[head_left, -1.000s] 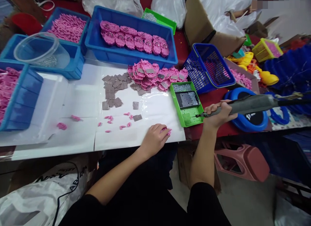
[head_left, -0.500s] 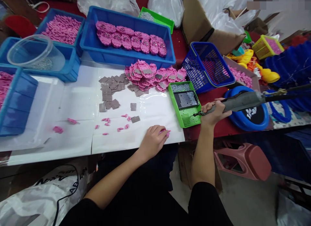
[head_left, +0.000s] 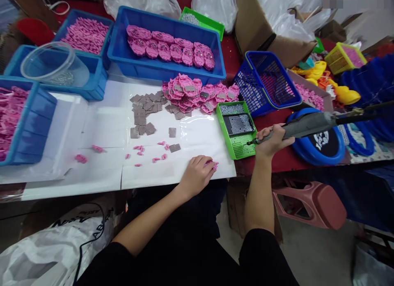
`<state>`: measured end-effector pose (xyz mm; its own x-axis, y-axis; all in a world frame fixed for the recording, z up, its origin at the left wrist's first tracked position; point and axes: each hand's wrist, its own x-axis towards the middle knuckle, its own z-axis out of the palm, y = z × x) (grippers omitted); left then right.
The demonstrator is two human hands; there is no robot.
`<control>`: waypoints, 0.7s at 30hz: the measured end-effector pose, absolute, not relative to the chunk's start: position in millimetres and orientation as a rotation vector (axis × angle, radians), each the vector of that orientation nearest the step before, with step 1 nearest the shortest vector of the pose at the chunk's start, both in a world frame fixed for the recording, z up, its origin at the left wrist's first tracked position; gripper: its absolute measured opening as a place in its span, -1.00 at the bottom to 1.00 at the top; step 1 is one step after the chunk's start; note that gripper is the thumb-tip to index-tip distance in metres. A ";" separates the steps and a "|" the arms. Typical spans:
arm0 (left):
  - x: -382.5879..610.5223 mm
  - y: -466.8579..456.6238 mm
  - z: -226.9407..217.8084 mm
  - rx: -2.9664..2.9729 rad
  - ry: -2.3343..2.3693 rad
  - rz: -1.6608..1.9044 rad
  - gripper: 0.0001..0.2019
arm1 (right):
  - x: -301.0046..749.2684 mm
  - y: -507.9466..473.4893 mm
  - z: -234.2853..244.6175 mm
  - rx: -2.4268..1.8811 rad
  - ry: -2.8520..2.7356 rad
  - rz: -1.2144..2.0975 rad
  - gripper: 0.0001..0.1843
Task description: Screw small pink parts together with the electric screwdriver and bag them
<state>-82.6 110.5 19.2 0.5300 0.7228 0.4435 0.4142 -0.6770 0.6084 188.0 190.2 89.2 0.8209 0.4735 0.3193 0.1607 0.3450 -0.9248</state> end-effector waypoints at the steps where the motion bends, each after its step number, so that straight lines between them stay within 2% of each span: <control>1: -82.5 110.7 19.2 2.338 0.930 0.959 -0.86 | 188.1 190.5 90.8 -1.220 -0.614 0.216 -0.69; 7: -81.2 111.6 18.5 2.314 0.934 0.939 -0.87 | 171.7 169.7 115.8 -1.184 -0.641 0.224 -0.73; 11: -80.9 112.0 17.4 2.296 0.948 0.886 -0.87 | 122.6 133.5 128.3 -1.133 -0.751 0.357 -0.75; 17: -81.0 112.0 18.2 2.303 0.951 0.823 -0.90 | 59.5 105.6 119.7 -1.066 -0.913 0.591 -0.77; 21: -80.5 112.3 18.8 2.307 0.959 0.803 -0.90 | 56.1 105.7 112.1 -1.052 -0.920 0.615 -0.68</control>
